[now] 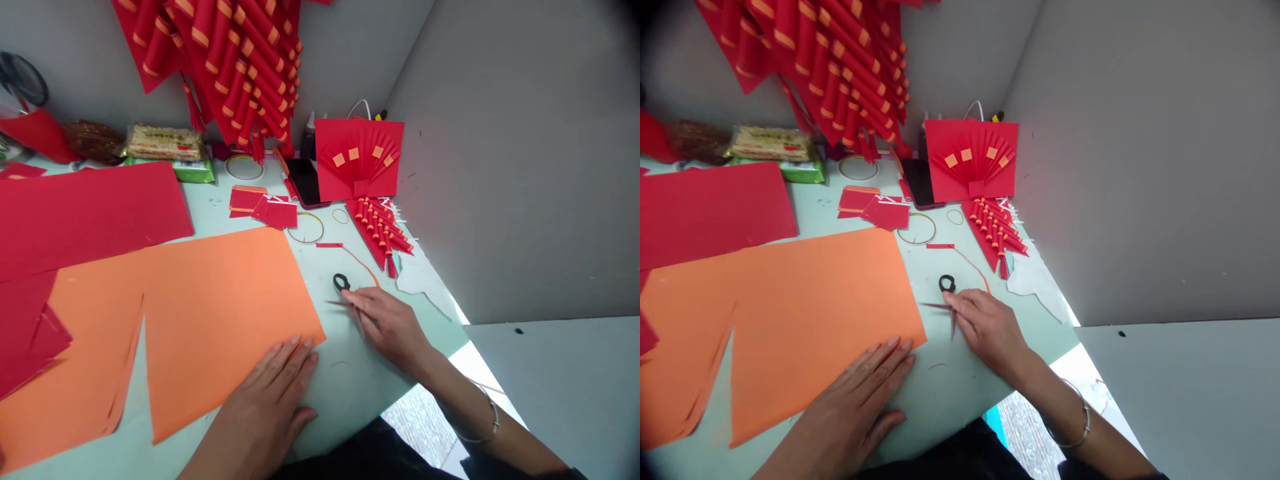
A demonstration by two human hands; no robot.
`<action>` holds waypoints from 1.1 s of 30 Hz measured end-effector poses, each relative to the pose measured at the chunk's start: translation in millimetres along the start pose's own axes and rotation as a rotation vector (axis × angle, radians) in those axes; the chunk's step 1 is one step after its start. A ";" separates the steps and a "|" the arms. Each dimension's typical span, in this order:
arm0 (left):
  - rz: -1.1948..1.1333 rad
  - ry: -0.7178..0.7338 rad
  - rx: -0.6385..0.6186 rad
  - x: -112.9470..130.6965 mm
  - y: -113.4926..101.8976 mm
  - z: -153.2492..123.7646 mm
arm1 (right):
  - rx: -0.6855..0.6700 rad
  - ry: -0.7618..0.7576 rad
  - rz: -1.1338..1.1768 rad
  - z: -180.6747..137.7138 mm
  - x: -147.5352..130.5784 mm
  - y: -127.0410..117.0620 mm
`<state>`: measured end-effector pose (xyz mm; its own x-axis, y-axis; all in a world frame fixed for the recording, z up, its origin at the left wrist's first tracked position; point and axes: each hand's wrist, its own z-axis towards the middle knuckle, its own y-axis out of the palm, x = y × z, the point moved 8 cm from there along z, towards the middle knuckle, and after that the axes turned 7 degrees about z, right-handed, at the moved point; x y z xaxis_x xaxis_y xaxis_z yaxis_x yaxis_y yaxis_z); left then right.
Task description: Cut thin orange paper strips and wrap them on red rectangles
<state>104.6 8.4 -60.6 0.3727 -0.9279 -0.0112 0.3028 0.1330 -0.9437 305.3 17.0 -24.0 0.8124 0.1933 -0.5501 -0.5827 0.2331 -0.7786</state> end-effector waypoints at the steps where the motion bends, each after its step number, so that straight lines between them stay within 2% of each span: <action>1: 0.002 0.001 -0.009 0.2 2.0 -0.5 | -0.048 -0.031 -0.084 -5.6 -0.1 7.3; 4: -0.005 -0.012 -0.024 -0.6 4.1 -0.3 | -0.144 -0.077 -0.284 -20.0 5.0 23.2; 6: -0.020 -0.025 -0.028 -1.4 3.1 1.4 | -0.203 -0.096 -0.329 -26.2 5.7 29.7; 9: -0.030 -0.040 -0.031 -1.7 1.8 5.2 | -0.272 -0.101 -0.322 -29.9 0.8 33.1; 13: -0.013 -0.057 -0.021 -1.7 4.1 7.7 | -0.335 -0.113 -0.201 -32.8 -7.8 31.1; 17: 0.013 -0.060 -0.029 -1.7 7.5 7.8 | -0.318 -0.116 -0.104 -38.8 -5.3 23.6; 21: 0.026 -0.071 -0.036 -2.2 6.8 8.9 | -0.282 -0.066 -0.211 -44.6 2.7 20.0; 25: 0.027 -0.099 -0.045 -3.5 7.4 10.6 | -0.291 -0.097 -0.318 -47.2 -1.5 24.0; 33: 0.046 -0.102 -0.035 -3.7 6.9 13.3 | -0.270 -0.067 -0.276 -45.8 1.6 23.4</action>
<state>117.0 17.3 -62.6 0.4734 -0.8805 -0.0227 0.2532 0.1607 -0.9540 294.0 -20.9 -56.9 0.9294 0.2226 -0.2945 -0.3080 0.0276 -0.9510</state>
